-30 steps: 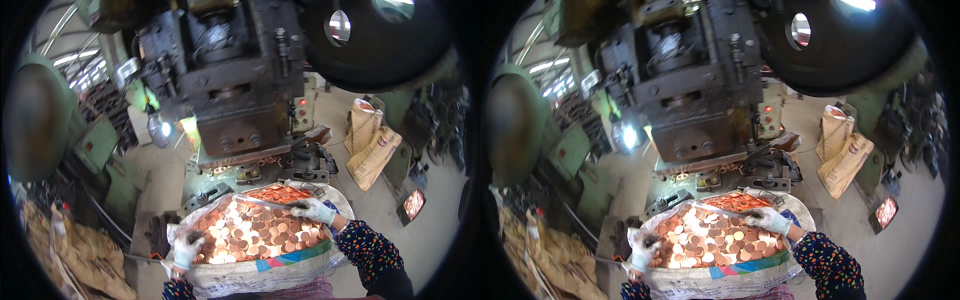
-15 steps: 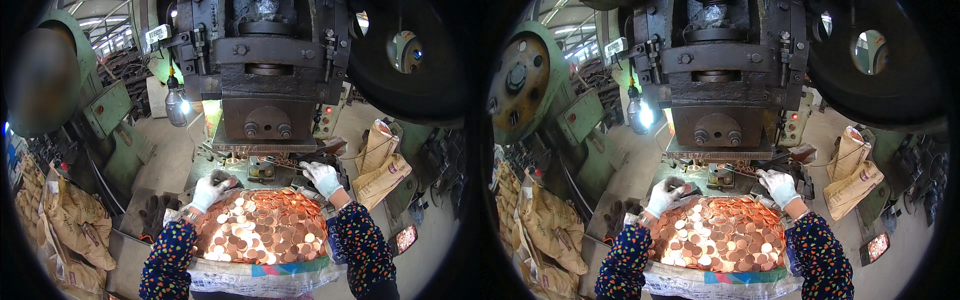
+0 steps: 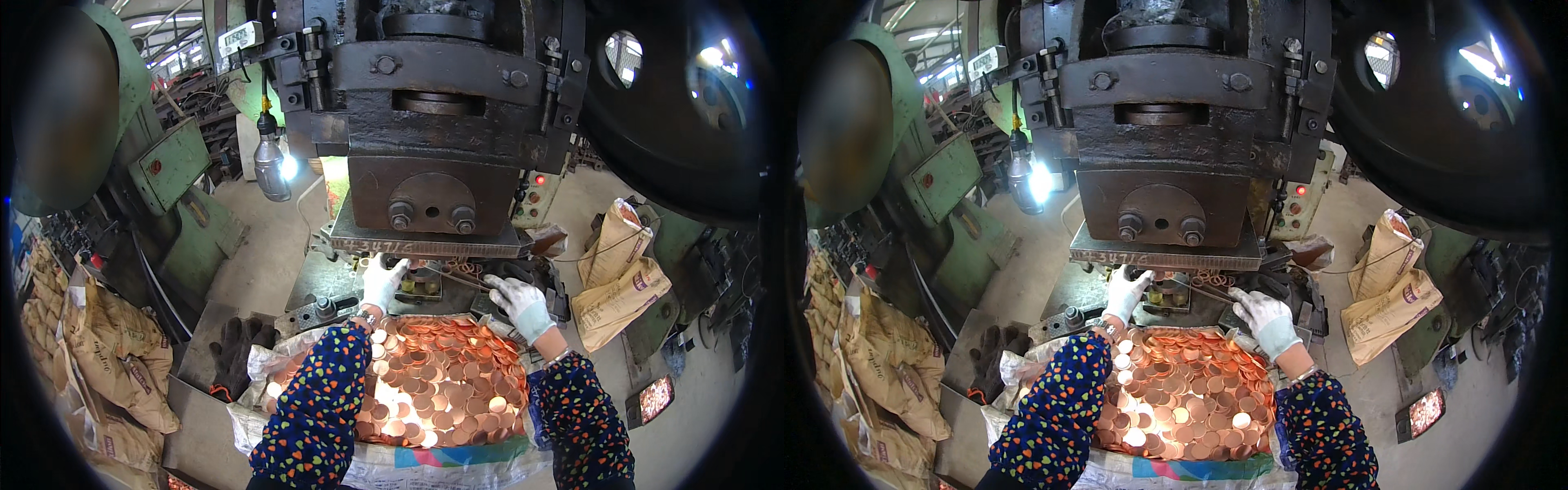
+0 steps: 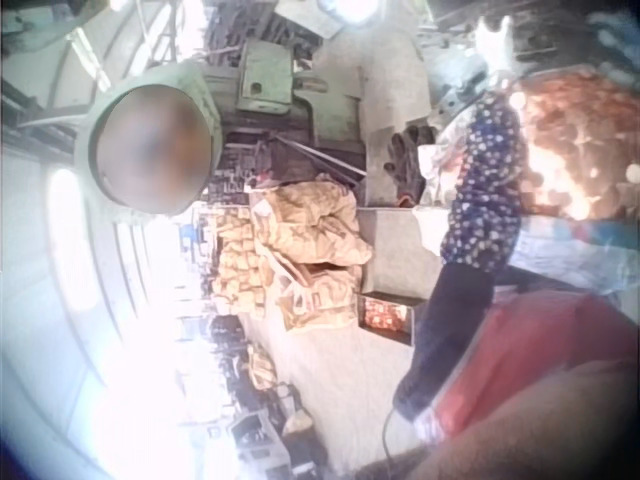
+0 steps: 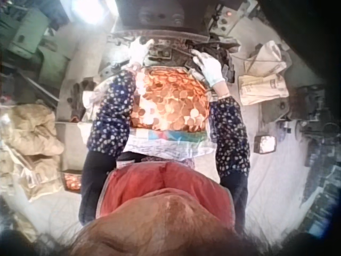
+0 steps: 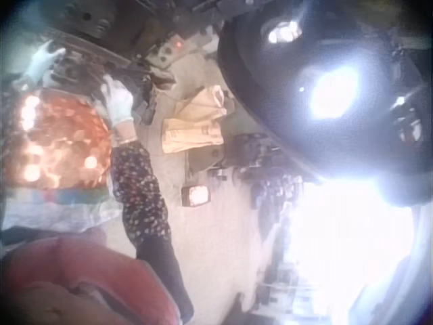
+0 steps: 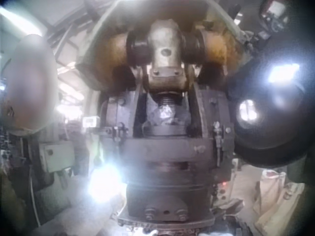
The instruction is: The person repeatedly picks copper-colored metal discs from a large sack and places them into a press machine. The person uses both hands to handle the discs and a metal rod to assist with positioning. The task continues throughout the clip with the person maintaining a steady pace of feeding the machine.
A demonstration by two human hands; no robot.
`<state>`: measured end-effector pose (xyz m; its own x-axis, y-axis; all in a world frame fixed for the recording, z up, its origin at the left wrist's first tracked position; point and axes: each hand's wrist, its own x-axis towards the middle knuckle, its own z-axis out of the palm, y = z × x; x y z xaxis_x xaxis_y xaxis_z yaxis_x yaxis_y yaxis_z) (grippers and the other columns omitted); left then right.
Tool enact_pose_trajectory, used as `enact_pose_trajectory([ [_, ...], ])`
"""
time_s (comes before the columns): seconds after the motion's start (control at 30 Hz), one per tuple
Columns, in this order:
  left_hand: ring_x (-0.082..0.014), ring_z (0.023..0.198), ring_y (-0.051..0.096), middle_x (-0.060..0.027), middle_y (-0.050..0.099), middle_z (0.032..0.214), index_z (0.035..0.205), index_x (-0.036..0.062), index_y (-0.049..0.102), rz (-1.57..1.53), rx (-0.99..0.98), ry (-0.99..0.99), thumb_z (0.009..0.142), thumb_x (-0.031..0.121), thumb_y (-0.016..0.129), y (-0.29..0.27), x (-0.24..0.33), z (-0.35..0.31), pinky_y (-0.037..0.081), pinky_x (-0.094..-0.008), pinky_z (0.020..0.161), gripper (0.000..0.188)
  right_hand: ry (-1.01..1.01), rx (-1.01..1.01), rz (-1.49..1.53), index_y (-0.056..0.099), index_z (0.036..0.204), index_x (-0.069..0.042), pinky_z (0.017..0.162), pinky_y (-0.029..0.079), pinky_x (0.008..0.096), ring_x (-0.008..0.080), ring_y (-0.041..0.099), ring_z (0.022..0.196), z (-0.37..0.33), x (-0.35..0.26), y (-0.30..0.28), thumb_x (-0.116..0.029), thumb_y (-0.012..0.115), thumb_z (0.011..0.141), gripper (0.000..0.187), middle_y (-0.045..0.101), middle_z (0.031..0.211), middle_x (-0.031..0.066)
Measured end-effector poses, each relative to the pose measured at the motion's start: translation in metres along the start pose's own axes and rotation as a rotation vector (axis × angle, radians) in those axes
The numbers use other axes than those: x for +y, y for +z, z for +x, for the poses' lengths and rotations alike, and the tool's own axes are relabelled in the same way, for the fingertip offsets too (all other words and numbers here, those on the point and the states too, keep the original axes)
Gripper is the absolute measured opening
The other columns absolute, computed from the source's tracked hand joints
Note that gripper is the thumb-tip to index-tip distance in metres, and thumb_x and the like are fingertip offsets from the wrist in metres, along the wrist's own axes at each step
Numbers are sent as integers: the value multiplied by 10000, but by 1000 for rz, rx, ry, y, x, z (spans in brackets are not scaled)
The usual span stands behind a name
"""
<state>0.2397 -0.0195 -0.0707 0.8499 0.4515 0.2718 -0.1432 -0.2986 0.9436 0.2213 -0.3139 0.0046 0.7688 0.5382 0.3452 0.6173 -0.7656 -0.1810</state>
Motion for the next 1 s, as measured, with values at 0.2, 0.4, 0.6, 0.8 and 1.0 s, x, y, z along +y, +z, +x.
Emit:
enact_pose_trajectory([
  [0.2,-360,830,641,-212,663,887,921,9,665,618,103,48,741,407,718,13,22,-4,510,-407,714,440,48,120,161,612,1162,-98,793,475,412,330,610,902,6,12,4,-285,526,914,322,645,965,161],
  [0.4,-324,750,649,-136,672,819,881,102,702,691,30,257,763,358,698,14,28,0,524,-410,653,281,56,-14,277,617,1160,-85,816,472,408,345,609,939,-11,7,-14,-268,538,905,324,652,992,188],
  [0.6,-323,706,641,-125,654,756,877,124,706,834,30,455,816,390,636,11,22,-3,522,-416,638,282,51,-71,234,618,1163,-93,808,473,411,355,606,934,-7,-2,-19,-278,543,902,329,650,987,198],
  [0.8,-299,866,625,-115,628,897,962,142,686,636,-107,445,829,328,621,-16,35,-24,507,-386,747,237,15,-148,215,623,1139,-84,777,484,422,359,614,895,-15,-17,-27,-306,538,908,331,650,961,200],
  [1.0,-283,878,650,-138,682,952,1061,75,656,536,-490,276,842,228,625,-114,43,-69,504,-354,804,270,-191,-126,413,630,1132,-37,865,475,371,314,603,1051,-65,-51,-22,-266,558,907,330,608,1130,227],
])
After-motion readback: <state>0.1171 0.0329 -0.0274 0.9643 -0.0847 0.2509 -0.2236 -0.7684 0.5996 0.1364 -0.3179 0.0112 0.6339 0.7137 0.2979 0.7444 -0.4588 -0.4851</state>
